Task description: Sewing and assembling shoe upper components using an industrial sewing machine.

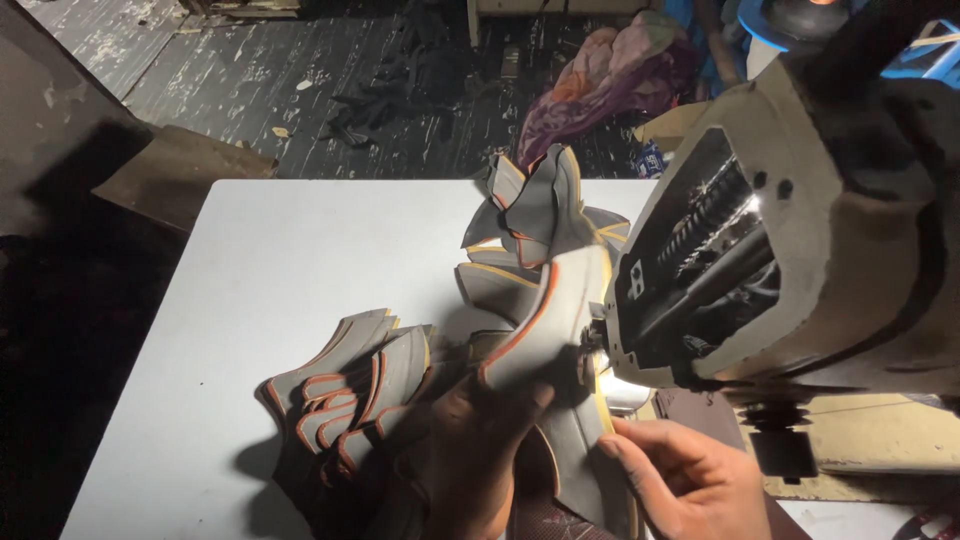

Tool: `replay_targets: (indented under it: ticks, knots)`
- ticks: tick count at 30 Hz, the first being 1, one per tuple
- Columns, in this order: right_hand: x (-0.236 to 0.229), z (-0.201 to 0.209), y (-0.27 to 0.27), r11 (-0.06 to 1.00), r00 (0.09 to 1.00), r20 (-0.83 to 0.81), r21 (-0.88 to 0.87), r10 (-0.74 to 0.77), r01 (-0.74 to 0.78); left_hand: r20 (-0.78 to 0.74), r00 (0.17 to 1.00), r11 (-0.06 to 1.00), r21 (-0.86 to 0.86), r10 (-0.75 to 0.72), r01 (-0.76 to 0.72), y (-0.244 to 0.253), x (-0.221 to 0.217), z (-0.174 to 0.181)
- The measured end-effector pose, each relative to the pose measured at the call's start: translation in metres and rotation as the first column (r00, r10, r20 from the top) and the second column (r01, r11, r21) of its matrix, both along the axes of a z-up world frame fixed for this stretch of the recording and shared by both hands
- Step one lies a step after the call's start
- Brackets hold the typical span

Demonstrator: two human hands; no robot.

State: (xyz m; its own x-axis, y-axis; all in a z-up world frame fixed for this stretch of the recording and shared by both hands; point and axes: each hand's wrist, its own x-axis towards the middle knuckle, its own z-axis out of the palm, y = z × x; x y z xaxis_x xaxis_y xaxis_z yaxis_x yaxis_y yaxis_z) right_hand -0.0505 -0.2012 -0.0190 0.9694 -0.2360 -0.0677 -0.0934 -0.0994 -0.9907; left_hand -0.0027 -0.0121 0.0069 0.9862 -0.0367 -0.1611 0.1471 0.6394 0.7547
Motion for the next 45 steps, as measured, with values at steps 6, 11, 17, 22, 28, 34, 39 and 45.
replay_targets:
  ticks: [6,11,17,22,28,34,39,45]
  knots:
    - [-0.018,-0.034,0.014,0.992,0.993,-0.023,0.046,-0.114,0.115,-0.009,0.960,0.866,0.428,-0.281,0.258,0.026,-0.001,-0.010]
    - [-0.024,-0.047,0.015,0.997,0.990,-0.134,0.068,-0.032,0.041,0.043,0.917,0.788,0.529,-0.396,0.316,0.035,0.004,-0.026]
    - [-0.001,-0.010,0.024,0.997,0.997,-0.063,0.074,0.038,-0.033,-0.104,0.934,0.896,0.261,-0.343,0.358,0.011,0.016,0.007]
    - [0.016,0.023,0.025,0.996,0.997,-0.077,0.092,0.028,-0.020,-0.085,0.975,0.976,0.052,-0.207,0.212,-0.010,0.023,0.008]
    - [-0.002,-0.004,-0.017,0.984,0.982,-0.087,0.086,0.167,-0.159,-0.222,0.966,0.980,-0.174,-0.135,0.097,-0.013,0.022,0.009]
    - [-0.031,-0.080,-0.133,0.701,0.968,-0.234,-0.705,-0.088,-0.106,0.096,0.936,-0.002,0.995,-0.340,-0.103,0.061,-0.020,-0.001]
    - [-0.053,-0.131,-0.193,0.669,0.812,-0.515,-0.709,-0.274,-0.224,0.061,0.955,-0.461,0.866,-0.291,-0.196,0.062,-0.036,0.001]
    - [-0.050,-0.060,-0.163,0.654,0.802,-0.466,-0.745,-0.373,-0.130,0.088,0.901,-0.518,0.792,-0.426,-0.322,0.054,-0.038,-0.001]
